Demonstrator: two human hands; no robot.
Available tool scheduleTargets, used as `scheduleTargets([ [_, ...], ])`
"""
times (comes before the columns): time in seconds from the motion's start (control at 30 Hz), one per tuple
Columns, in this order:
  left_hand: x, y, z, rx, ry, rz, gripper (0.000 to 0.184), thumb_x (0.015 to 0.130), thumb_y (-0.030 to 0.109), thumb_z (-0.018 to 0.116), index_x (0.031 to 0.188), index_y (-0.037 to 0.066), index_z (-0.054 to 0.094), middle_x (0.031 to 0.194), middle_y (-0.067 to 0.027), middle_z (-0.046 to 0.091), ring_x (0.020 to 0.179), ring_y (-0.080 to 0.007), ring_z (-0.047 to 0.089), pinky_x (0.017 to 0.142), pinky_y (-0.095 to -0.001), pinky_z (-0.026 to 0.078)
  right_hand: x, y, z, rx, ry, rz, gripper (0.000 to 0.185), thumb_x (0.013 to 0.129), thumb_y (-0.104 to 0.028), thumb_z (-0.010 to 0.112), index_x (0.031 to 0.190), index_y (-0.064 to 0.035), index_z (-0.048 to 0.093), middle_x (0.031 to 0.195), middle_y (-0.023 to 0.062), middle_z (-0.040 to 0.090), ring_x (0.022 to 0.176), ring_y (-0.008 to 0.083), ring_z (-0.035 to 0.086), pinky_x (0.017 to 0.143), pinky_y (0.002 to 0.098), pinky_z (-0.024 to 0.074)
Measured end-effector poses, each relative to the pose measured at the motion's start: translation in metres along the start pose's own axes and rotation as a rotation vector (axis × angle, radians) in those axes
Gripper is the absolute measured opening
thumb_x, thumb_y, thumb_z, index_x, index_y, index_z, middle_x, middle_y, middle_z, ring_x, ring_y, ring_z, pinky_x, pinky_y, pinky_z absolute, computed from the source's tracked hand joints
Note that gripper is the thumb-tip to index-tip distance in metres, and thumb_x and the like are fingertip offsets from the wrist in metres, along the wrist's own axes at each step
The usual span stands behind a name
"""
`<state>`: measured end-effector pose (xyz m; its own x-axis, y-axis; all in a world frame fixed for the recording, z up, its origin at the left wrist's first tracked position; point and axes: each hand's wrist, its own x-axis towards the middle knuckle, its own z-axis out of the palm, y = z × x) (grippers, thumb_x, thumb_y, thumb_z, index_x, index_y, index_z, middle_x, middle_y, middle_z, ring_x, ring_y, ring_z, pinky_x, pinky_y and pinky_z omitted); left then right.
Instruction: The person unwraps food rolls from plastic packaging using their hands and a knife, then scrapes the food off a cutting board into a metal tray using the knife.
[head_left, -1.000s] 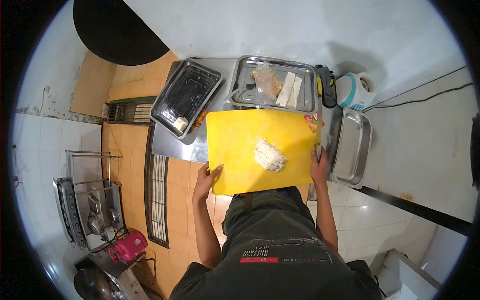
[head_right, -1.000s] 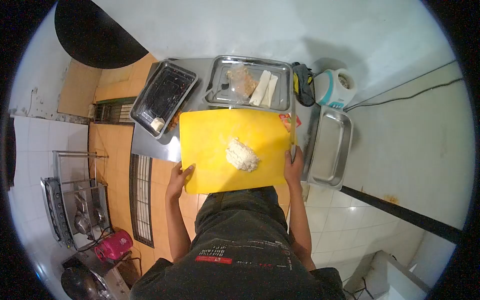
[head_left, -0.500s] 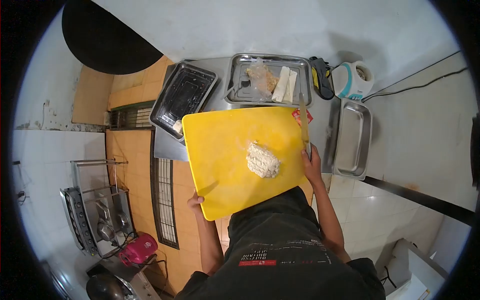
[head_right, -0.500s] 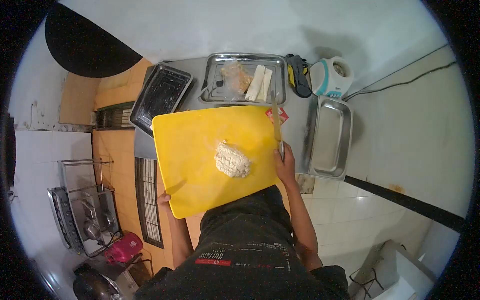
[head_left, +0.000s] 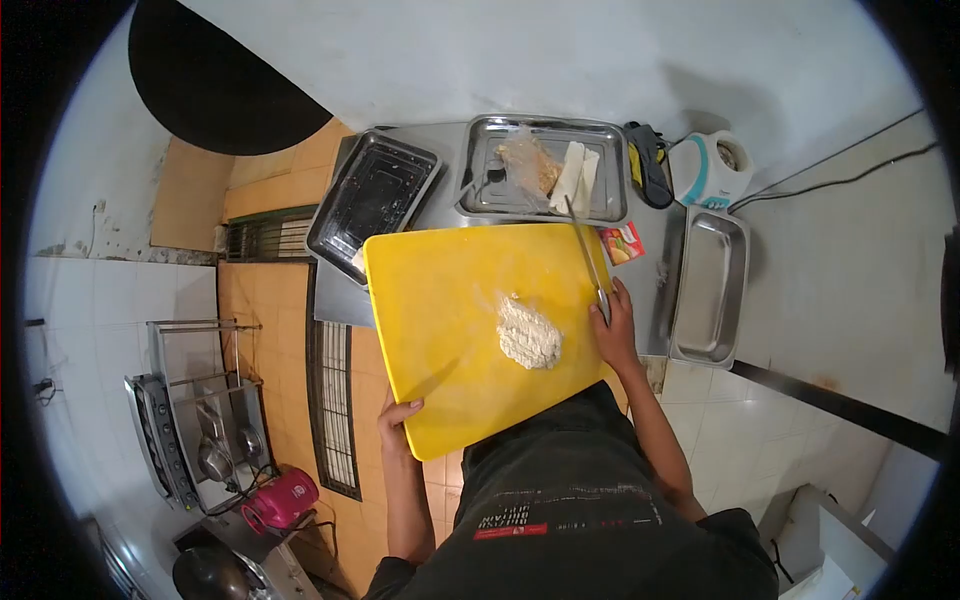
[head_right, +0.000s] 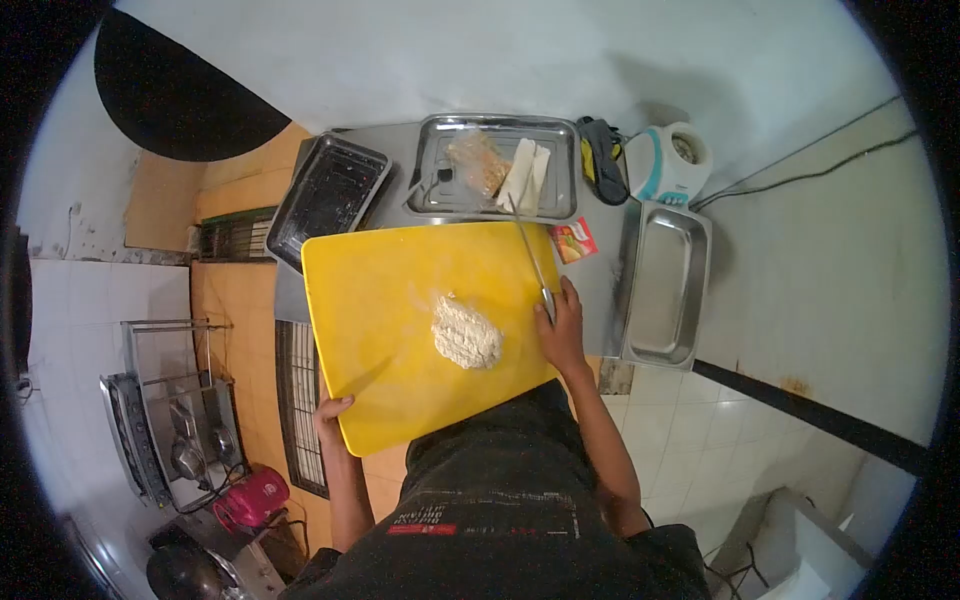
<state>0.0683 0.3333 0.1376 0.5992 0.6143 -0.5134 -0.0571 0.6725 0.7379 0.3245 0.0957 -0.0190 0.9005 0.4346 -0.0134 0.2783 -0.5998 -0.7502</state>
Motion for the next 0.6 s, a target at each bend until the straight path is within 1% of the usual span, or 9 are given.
scheduleTargets([
  [0.07,0.007,0.0,-0.013,-0.001,0.005,0.027,0.071,0.067,0.015,0.059,0.133,-0.006,0.046,0.122,-0.0217,0.059,0.108,-0.0351,0.061,0.092,-0.0421,0.051,0.004,0.007,0.004,0.057,-0.001,0.03,0.048,0.094,-0.022,0.056,0.135,0.0033,0.048,0.139,0.0229,0.047,0.133,0.0383,0.04,0.108,0.0445,0.0337],
  [0.13,0.027,-0.001,-0.049,-0.229,-0.163,-0.211,0.074,0.066,0.017,0.061,0.134,-0.006,0.046,0.123,-0.0224,0.059,0.108,-0.0358,0.06,0.092,-0.0429,0.051,0.007,0.013,0.002,0.108,-0.002,0.077,0.05,0.095,-0.023,0.056,0.136,0.0029,0.046,0.139,0.0237,0.047,0.132,0.0387,0.042,0.108,0.0446,0.034],
  [0.17,0.031,-0.002,-0.055,-0.229,-0.16,-0.22,0.074,0.066,0.017,0.061,0.134,-0.006,0.046,0.123,-0.0224,0.059,0.108,-0.0358,0.06,0.092,-0.0429,0.051,0.011,0.014,0.0,0.175,-0.025,0.102,0.05,0.095,-0.023,0.055,0.137,0.0032,0.046,0.137,0.0241,0.049,0.129,0.0379,0.045,0.107,0.0436,0.0353],
  [0.23,0.032,0.004,-0.048,0.034,-0.147,-0.345,0.079,0.061,0.017,0.063,0.135,-0.006,0.045,0.123,-0.0234,0.058,0.11,-0.0372,0.06,0.094,-0.0437,0.051,0.011,0.02,-0.001,0.231,-0.063,0.136,0.049,0.096,-0.023,0.055,0.137,0.0034,0.046,0.135,0.0245,0.051,0.126,0.0372,0.049,0.106,0.0426,0.0366],
  [0.3,0.031,0.007,-0.048,0.016,-0.166,-0.354,0.08,0.06,0.016,0.062,0.135,-0.006,0.045,0.124,-0.0236,0.058,0.111,-0.0379,0.059,0.095,-0.044,0.05,0.013,0.021,-0.002,0.362,-0.06,0.206,0.047,0.098,-0.022,0.054,0.136,0.0041,0.047,0.129,0.0216,0.056,0.12,0.0313,0.054,0.103,0.038,0.0394],
  [0.33,0.03,0.006,-0.051,0.004,-0.187,-0.355,0.082,0.058,0.014,0.062,0.135,-0.007,0.044,0.124,-0.0239,0.058,0.112,-0.0387,0.059,0.097,-0.0442,0.049,0.013,0.021,-0.004,0.351,-0.069,0.215,0.047,0.098,-0.022,0.054,0.136,0.0041,0.047,0.129,0.0216,0.056,0.12,0.0313,0.054,0.103,0.038,0.0394],
  [0.4,0.026,0.002,-0.065,-0.03,-0.196,-0.374,0.082,0.057,0.013,0.061,0.134,-0.007,0.044,0.124,-0.024,0.058,0.112,-0.0393,0.059,0.098,-0.0446,0.049,0.01,0.021,-0.011,0.523,-0.154,0.379,0.044,0.099,-0.021,0.053,0.135,0.0042,0.048,0.127,0.0168,0.058,0.116,0.0236,0.055,0.1,0.0339,0.0402],
  [0.53,0.009,0.009,-0.066,-0.125,-0.241,-0.339,0.081,0.055,0.011,0.059,0.133,-0.008,0.046,0.124,-0.0241,0.058,0.111,-0.0395,0.06,0.098,-0.0459,0.05,0.0,0.016,-0.015,0.671,-0.112,0.323,0.041,0.1,-0.02,0.051,0.134,0.0032,0.049,0.125,0.0126,0.059,0.113,0.0196,0.055,0.098,0.0327,0.0401],
  [0.6,-0.003,0.024,-0.054,-0.109,-0.23,-0.289,0.08,0.055,0.011,0.059,0.133,-0.008,0.046,0.124,-0.0241,0.058,0.111,-0.0394,0.06,0.098,-0.0459,0.05,-0.001,0.001,-0.028,0.729,-0.041,0.341,0.036,0.101,-0.019,0.05,0.13,0.002,0.051,0.117,0.0087,0.06,0.108,0.0173,0.054,0.096,0.0323,0.0409],
])
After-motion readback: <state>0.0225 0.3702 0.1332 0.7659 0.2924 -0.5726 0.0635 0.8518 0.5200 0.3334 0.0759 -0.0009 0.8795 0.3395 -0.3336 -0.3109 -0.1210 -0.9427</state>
